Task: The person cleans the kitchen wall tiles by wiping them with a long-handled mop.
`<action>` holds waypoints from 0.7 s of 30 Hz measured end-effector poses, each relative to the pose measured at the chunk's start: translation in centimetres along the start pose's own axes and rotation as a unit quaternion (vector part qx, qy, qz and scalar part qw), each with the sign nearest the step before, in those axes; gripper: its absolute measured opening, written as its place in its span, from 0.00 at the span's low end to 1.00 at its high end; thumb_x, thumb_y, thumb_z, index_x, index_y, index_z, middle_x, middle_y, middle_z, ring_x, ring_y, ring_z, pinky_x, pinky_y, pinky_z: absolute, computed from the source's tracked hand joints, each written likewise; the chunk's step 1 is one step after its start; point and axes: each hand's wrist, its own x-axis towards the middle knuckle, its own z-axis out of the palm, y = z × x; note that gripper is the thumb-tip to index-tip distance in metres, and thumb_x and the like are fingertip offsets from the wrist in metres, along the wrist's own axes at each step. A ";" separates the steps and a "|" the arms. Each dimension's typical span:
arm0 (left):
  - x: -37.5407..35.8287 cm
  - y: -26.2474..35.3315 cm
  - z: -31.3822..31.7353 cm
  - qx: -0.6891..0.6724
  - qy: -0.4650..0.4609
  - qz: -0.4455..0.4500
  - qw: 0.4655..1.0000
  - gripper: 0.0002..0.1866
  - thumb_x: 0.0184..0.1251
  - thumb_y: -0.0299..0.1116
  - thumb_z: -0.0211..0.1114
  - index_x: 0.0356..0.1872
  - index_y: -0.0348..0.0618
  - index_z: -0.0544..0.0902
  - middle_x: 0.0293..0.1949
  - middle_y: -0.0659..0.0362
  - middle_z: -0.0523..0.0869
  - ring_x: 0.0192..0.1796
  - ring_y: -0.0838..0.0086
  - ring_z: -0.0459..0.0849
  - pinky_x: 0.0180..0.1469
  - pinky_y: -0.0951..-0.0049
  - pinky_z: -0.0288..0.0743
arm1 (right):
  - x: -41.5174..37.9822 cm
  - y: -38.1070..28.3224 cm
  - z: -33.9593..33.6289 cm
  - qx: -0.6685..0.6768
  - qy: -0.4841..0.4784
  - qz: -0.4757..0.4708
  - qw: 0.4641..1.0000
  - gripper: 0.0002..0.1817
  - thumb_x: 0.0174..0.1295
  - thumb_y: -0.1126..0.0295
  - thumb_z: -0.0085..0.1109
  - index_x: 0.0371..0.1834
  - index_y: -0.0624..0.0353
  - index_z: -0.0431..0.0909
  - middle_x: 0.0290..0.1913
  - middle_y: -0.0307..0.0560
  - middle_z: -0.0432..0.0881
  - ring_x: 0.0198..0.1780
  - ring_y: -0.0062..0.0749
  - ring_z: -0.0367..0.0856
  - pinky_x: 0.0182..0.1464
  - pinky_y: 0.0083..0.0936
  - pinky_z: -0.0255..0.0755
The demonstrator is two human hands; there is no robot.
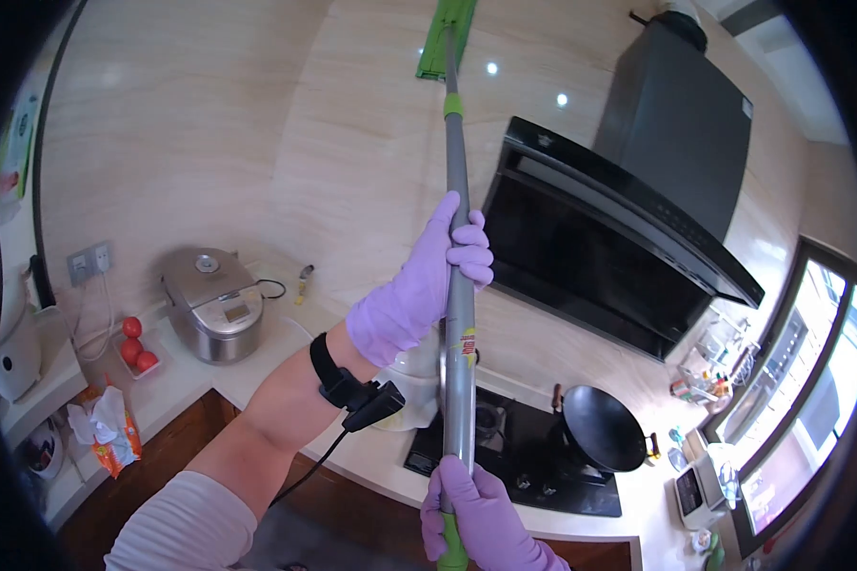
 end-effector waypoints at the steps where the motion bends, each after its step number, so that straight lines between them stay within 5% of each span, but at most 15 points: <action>1: -0.4 1.1 -0.7 0.005 0.004 0.008 1.000 0.16 0.66 0.54 0.53 0.30 0.53 0.73 0.15 0.75 0.61 0.14 0.88 0.58 0.19 0.84 0.56 | 1.0 0.1 0.3 0.001 -0.010 0.010 1.000 0.21 0.66 0.48 0.43 0.34 0.57 0.65 0.17 0.45 0.67 0.13 0.31 0.67 0.17 0.29 0.66; 12: -4.5 9.1 -7.9 -0.001 0.090 0.071 0.993 0.19 0.63 0.58 0.54 0.29 0.55 0.70 0.15 0.74 0.62 0.13 0.85 0.56 0.17 0.83 0.53 | 9.8 2.0 2.1 0.026 -0.103 0.041 0.993 0.19 0.68 0.50 0.43 0.33 0.56 0.66 0.18 0.40 0.67 0.13 0.25 0.67 0.17 0.24 0.65; 17: -5.1 5.7 -9.4 0.050 0.114 0.097 0.987 0.19 0.64 0.59 0.52 0.29 0.55 0.69 0.15 0.74 0.59 0.13 0.85 0.55 0.17 0.82 0.51 | 7.8 4.0 0.4 0.044 -0.071 0.061 0.995 0.22 0.65 0.47 0.46 0.34 0.58 0.69 0.17 0.41 0.66 0.14 0.28 0.66 0.17 0.27 0.63; 21: -7.1 -2.0 -8.5 0.102 0.174 0.126 0.971 0.20 0.68 0.57 0.46 0.31 0.53 0.71 0.13 0.74 0.54 0.13 0.85 0.53 0.18 0.81 0.49 | 2.2 7.0 -0.6 0.040 0.034 0.051 0.997 0.20 0.69 0.51 0.41 0.30 0.57 0.69 0.16 0.38 0.68 0.10 0.24 0.65 0.12 0.18 0.59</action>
